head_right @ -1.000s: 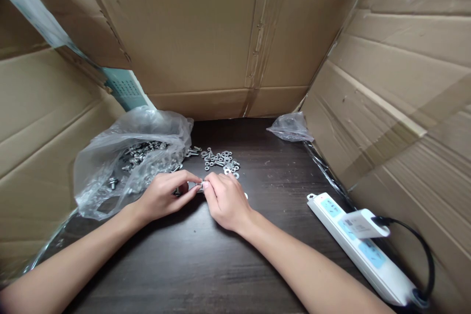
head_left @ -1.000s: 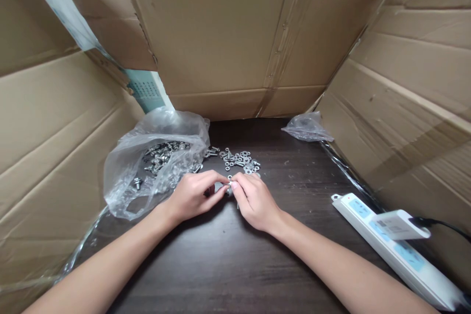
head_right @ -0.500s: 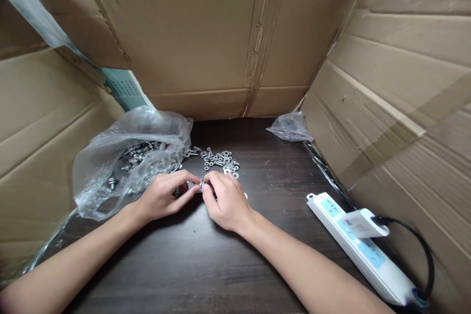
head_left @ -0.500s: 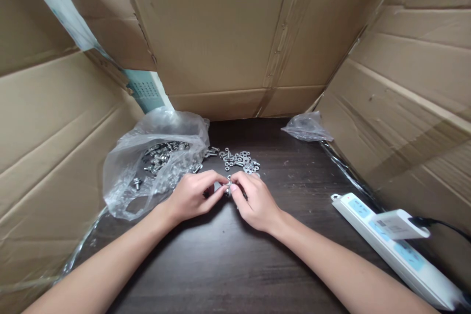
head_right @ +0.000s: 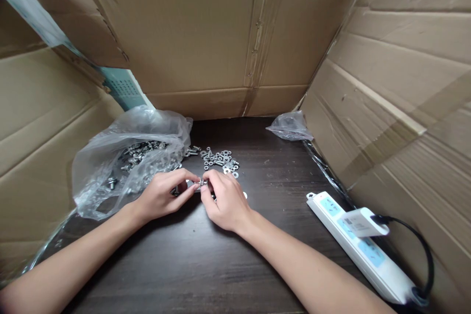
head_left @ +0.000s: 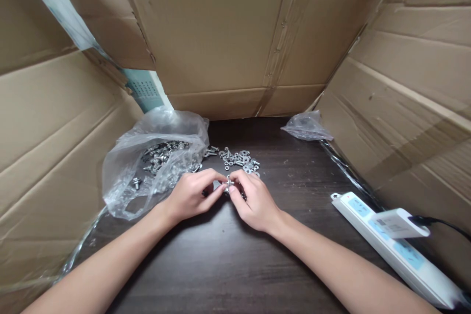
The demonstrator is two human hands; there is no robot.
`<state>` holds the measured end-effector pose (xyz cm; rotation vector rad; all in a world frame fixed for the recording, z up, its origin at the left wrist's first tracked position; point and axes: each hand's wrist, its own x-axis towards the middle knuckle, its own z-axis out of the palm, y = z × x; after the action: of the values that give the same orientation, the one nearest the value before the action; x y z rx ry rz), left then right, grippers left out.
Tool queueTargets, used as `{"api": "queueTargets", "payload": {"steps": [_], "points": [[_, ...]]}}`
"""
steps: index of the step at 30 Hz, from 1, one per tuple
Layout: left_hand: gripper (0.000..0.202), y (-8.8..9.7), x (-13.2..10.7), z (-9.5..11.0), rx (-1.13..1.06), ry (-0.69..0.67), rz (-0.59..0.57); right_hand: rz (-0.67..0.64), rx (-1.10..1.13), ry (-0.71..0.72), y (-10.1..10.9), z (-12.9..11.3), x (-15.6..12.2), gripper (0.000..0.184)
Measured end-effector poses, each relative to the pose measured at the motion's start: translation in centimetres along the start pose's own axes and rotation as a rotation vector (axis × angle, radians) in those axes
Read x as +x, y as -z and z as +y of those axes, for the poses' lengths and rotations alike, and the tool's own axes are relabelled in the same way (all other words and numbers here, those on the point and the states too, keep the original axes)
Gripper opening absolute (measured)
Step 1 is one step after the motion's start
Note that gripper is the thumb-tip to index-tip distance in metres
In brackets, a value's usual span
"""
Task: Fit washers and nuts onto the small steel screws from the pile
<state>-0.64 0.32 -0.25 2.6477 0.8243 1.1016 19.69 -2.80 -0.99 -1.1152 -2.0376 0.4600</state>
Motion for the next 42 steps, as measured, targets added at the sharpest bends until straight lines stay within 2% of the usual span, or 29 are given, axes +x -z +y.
{"api": "queueTargets", "payload": {"steps": [5,12,18,23,29,34,42], "points": [[0.008,-0.09,-0.05,0.01,-0.008,-0.006,0.002,-0.023,-0.002,-0.007,-0.05,0.18,0.02,0.010],[0.008,-0.11,-0.02,-0.04,0.003,-0.020,0.002,-0.043,-0.030,-0.003,-0.23,0.41,0.03,0.023],[0.009,-0.05,-0.02,-0.04,0.012,0.002,0.016,0.011,0.004,-0.007,-0.07,0.06,0.01,0.011],[0.009,-0.01,0.02,0.04,-0.003,0.003,0.013,-0.004,0.005,-0.006,-0.08,0.05,0.02,0.009],[0.008,-0.02,0.09,0.12,-0.012,-0.011,0.016,-0.027,-0.012,0.010,-0.18,0.33,0.06,0.021],[0.008,0.01,0.06,0.11,-0.001,-0.015,0.012,-0.038,-0.014,-0.002,-0.18,0.35,0.03,0.023],[0.009,0.06,0.07,0.10,-0.004,0.006,0.005,0.034,0.007,0.011,-0.06,0.00,-0.04,0.008]]}}
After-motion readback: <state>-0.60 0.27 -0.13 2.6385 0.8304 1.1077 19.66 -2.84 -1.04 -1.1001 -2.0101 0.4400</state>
